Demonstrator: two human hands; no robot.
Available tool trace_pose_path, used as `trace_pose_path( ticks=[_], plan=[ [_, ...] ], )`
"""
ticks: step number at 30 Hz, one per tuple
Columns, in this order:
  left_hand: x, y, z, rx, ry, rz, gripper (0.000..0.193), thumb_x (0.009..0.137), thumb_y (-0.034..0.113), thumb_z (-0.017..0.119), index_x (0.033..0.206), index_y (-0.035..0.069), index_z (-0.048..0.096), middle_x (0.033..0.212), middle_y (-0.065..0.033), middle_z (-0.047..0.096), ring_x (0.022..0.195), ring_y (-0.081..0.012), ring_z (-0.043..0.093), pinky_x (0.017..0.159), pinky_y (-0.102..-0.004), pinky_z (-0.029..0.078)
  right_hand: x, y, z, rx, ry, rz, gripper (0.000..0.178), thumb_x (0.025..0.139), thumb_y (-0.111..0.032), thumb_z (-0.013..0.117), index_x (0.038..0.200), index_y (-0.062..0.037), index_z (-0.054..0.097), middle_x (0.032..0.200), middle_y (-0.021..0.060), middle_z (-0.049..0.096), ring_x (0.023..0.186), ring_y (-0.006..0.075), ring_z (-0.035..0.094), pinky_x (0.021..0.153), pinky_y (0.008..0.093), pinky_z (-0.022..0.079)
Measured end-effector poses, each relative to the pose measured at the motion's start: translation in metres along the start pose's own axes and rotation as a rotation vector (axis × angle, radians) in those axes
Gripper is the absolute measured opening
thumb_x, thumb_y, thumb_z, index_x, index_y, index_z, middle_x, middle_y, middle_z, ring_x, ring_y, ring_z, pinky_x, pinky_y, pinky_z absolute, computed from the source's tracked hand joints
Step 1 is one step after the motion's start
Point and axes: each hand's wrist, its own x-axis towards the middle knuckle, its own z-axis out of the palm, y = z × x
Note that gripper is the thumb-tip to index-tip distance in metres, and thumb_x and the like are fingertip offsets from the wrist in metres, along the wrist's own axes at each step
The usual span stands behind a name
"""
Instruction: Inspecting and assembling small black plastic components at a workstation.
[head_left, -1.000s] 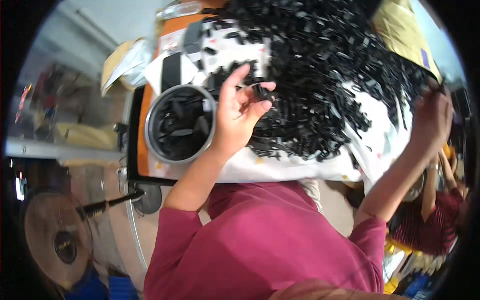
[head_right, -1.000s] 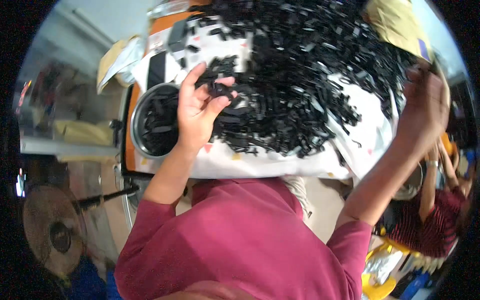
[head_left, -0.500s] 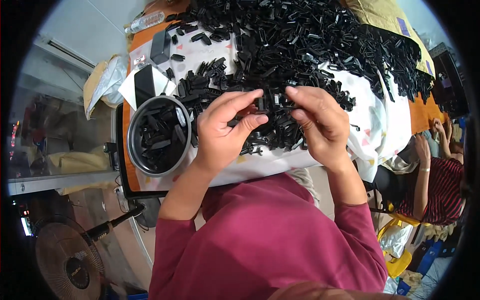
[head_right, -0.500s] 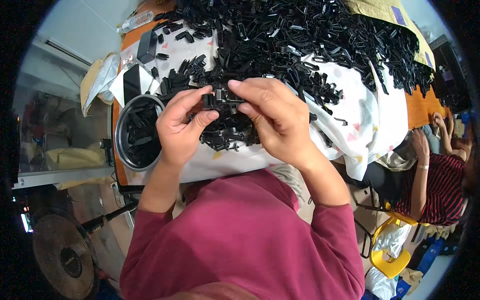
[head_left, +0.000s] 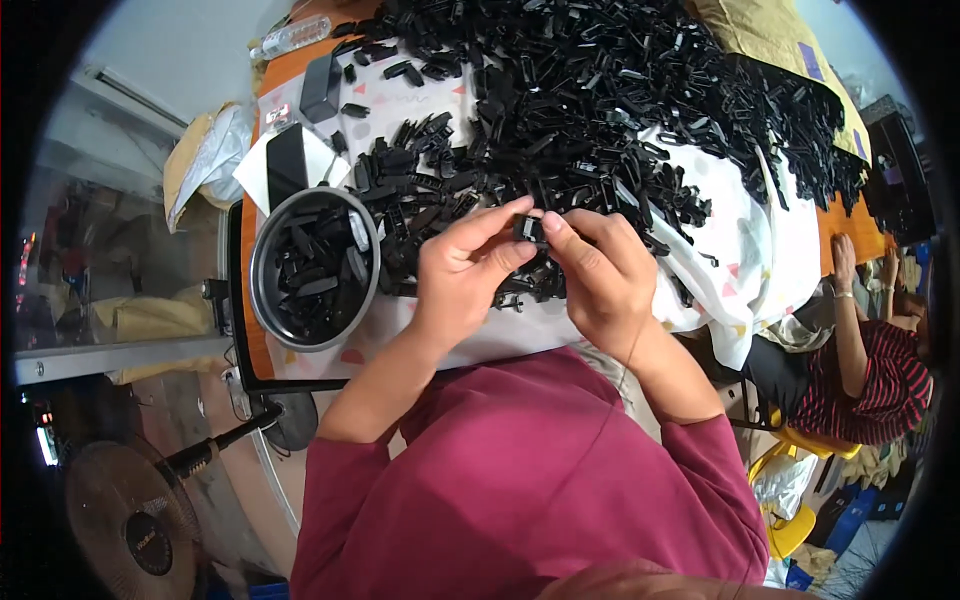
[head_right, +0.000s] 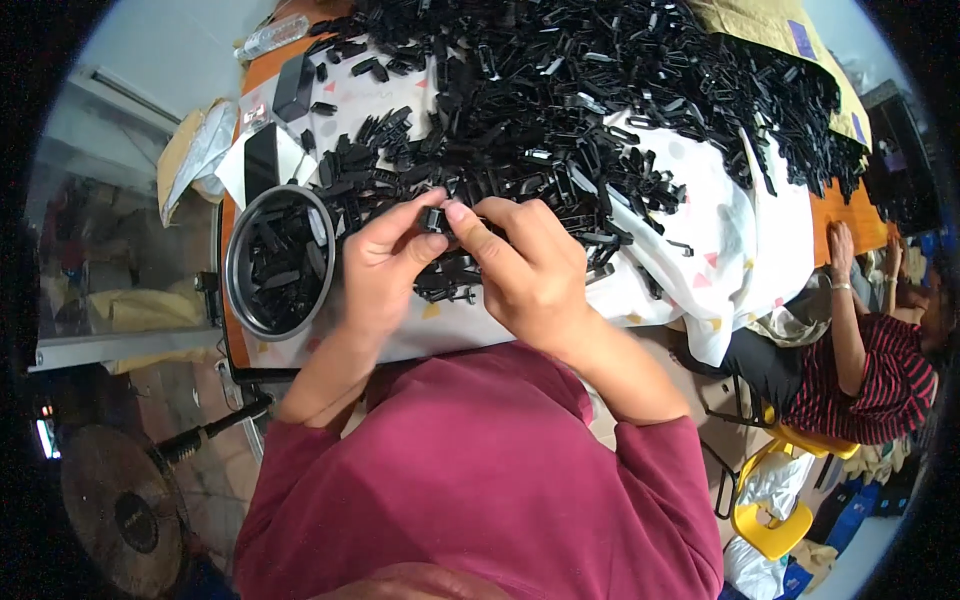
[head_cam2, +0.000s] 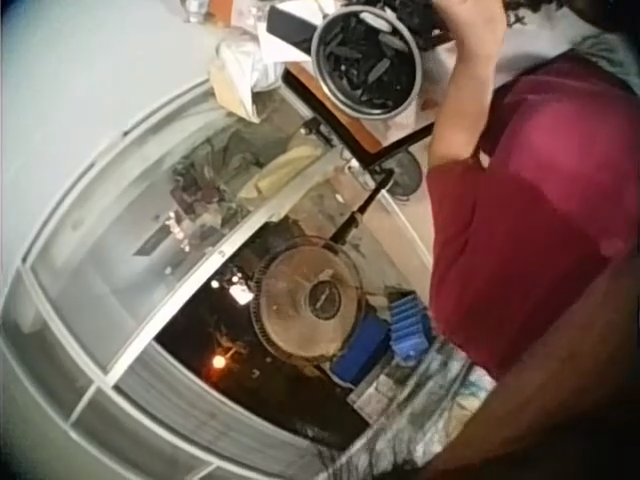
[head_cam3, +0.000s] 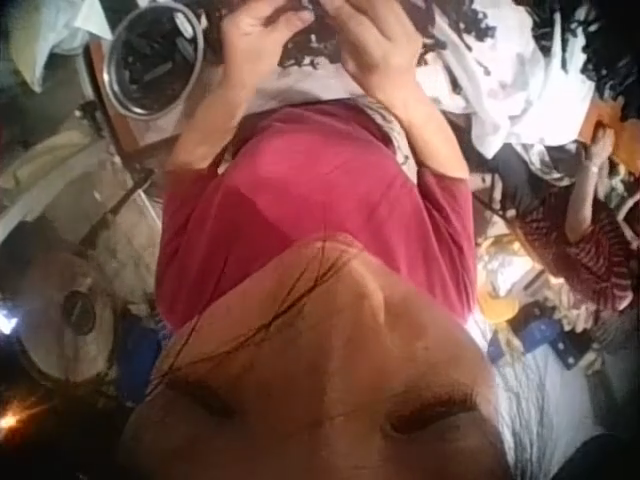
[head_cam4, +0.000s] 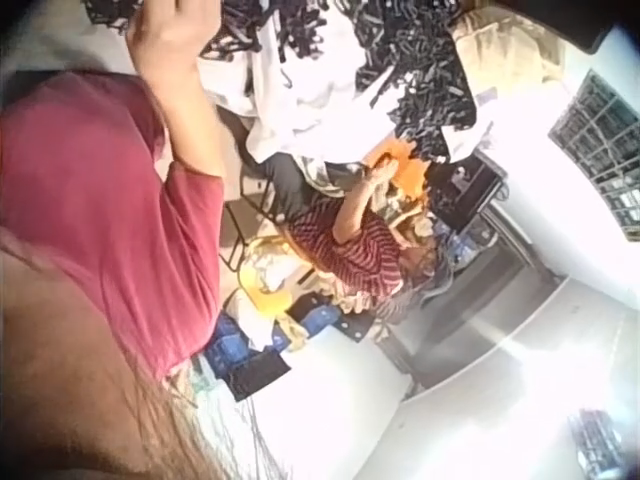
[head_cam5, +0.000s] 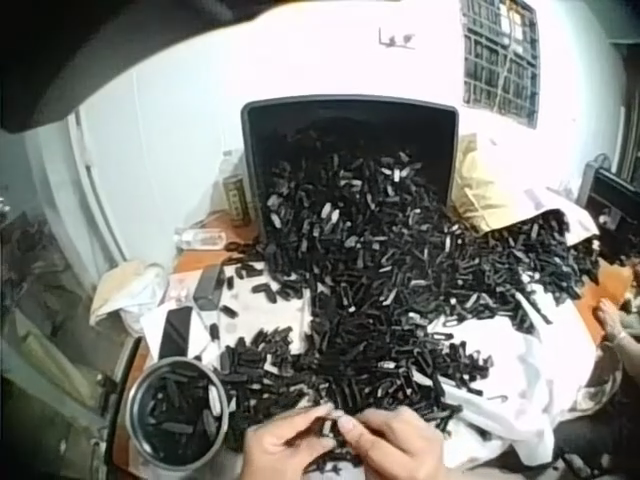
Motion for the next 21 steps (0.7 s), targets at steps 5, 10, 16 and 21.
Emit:
trace_pose_path(
  ticks=[5,10,16,21],
  plan=[
    [-0.007,-0.005,0.011,-0.383,-0.012,-0.038,0.040,0.084,0.002,0.057,0.122,-0.001,0.046,0.115,-0.0078,0.055,0.098,-0.0104,0.053,0.083,-0.0214,0.043,-0.010,0.005,0.012,0.005,0.038,0.008,0.036,0.070,0.007,0.064,0.104,-0.0006,0.058,0.094,0.0147,0.056,0.069,0.0227,0.056,0.057,0.0274,0.047],
    [-0.016,-0.013,0.000,-0.310,0.046,-0.126,0.031,0.085,0.012,0.058,0.113,-0.002,0.054,0.101,-0.0050,0.059,0.091,-0.0094,0.054,0.082,-0.0221,0.042,-0.020,-0.007,0.015,0.823,-0.101,0.889,0.029,0.076,-0.001,0.066,0.103,0.0026,0.055,0.092,0.0076,0.060,0.075,0.0082,0.056,0.064,0.0202,0.047],
    [-0.012,-0.029,-0.032,-0.437,0.246,-0.245,0.022,0.088,0.019,0.053,0.101,0.001,0.056,0.093,-0.0041,0.058,0.081,-0.0098,0.052,0.076,-0.0244,0.041,0.012,0.031,0.020,0.422,-0.589,0.540,0.024,0.070,-0.010,0.071,0.089,-0.0010,0.059,0.074,0.0085,0.062,0.062,0.0144,0.058,0.056,0.0270,0.045],
    [0.050,0.003,-0.084,-0.281,0.579,-0.131,0.015,0.081,0.016,0.053,0.087,0.002,0.051,0.078,-0.0051,0.053,0.073,-0.0178,0.057,0.065,-0.0299,0.046,0.034,0.111,0.043,-0.640,-0.569,0.030,0.019,0.069,-0.012,0.063,0.089,-0.0090,0.064,0.102,0.0041,0.054,0.089,0.0227,0.050,0.071,0.0312,0.047]
  ],
)
